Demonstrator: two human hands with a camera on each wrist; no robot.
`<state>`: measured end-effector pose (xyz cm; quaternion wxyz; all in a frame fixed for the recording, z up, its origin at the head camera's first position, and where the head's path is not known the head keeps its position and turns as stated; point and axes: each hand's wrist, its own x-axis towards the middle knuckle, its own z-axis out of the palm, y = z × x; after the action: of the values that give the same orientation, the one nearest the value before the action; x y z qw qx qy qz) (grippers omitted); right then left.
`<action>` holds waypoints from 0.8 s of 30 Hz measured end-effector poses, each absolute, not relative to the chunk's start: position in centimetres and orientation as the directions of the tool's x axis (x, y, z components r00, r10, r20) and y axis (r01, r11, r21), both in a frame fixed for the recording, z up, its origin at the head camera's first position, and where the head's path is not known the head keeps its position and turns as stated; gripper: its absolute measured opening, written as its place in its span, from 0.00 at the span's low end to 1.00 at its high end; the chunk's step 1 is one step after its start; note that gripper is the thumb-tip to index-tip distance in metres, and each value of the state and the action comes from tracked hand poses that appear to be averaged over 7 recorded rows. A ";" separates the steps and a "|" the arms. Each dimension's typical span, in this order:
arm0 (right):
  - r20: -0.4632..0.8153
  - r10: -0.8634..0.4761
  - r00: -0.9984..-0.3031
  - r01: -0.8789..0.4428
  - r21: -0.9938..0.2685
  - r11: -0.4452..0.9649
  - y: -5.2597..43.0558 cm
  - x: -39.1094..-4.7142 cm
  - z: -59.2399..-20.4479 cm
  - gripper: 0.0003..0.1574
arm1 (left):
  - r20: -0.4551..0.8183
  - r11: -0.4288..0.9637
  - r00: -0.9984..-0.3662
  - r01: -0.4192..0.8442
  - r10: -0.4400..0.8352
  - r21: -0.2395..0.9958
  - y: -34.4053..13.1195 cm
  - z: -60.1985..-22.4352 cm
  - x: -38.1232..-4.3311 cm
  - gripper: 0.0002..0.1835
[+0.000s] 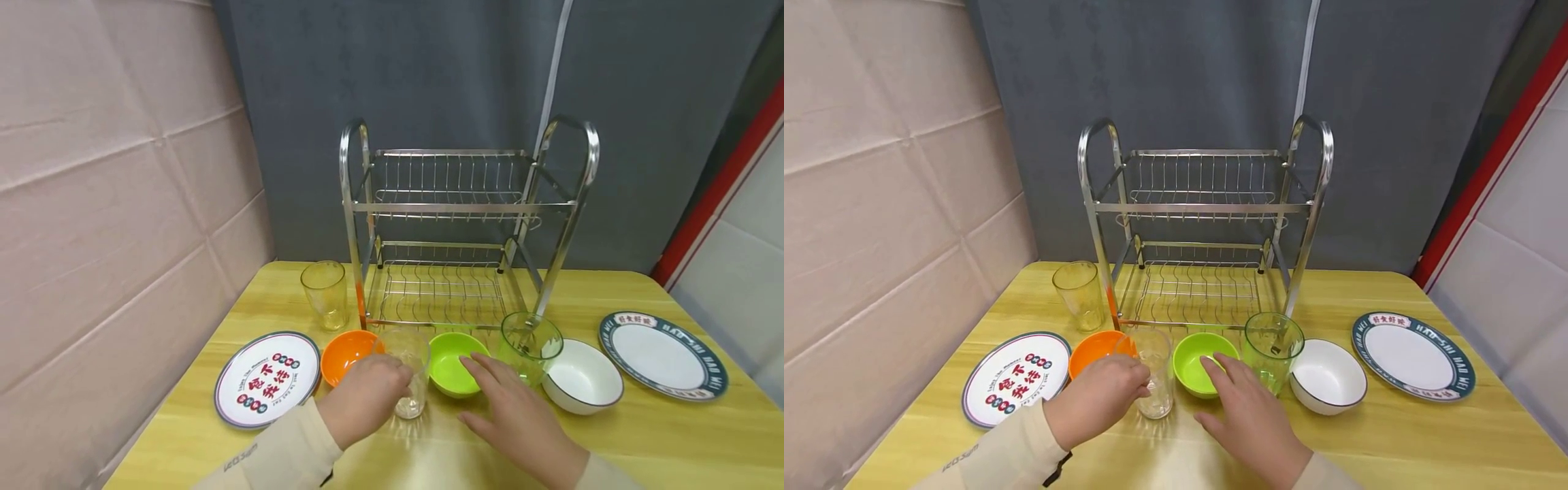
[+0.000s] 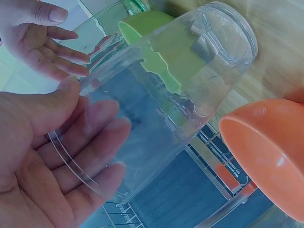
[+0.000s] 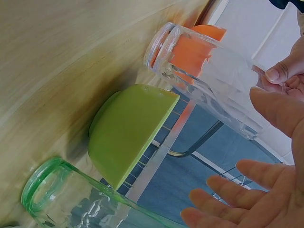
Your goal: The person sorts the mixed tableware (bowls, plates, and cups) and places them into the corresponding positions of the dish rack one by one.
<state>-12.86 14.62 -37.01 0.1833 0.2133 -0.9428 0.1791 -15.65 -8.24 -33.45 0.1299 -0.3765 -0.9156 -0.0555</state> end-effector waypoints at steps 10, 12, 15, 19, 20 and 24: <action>0.419 -0.315 -0.852 -0.457 -0.301 0.837 14.1 -13.1 -37.6 0.47 | 0.311 0.708 -0.700 0.698 0.642 0.109 -8.9 -33.4 -15.8 0.14; 0.407 -0.305 -0.861 -0.447 -0.320 0.835 14.0 -13.1 -37.6 0.47 | 0.328 0.704 -0.694 0.702 0.641 0.108 -9.1 -33.3 -15.7 0.14; 0.388 -0.290 -0.875 -0.431 -0.348 0.833 13.8 -13.2 -37.5 0.47 | 0.342 0.701 -0.694 0.702 0.634 0.124 -9.5 -33.1 -15.7 0.15; 0.367 -0.285 -0.886 -0.422 -0.380 0.823 13.6 -13.2 -37.4 0.47 | 0.323 0.703 -0.734 0.673 0.598 0.230 -10.1 -32.6 -15.3 0.13; 0.362 -0.285 -0.888 -0.421 -0.389 0.819 13.6 -13.2 -37.3 0.47 | 0.317 0.702 -0.745 0.663 0.587 0.259 -10.3 -32.4 -15.2 0.12; 0.344 -0.279 -0.897 -0.414 -0.426 0.804 13.6 -13.3 -37.2 0.46 | 0.339 0.694 -0.764 0.642 0.548 0.325 -10.9 -32.2 -14.8 0.08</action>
<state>-13.26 13.57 -37.16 0.1335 0.1841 -0.9404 0.2528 -14.82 -10.90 -32.21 0.1083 -0.3257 -0.9140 -0.2163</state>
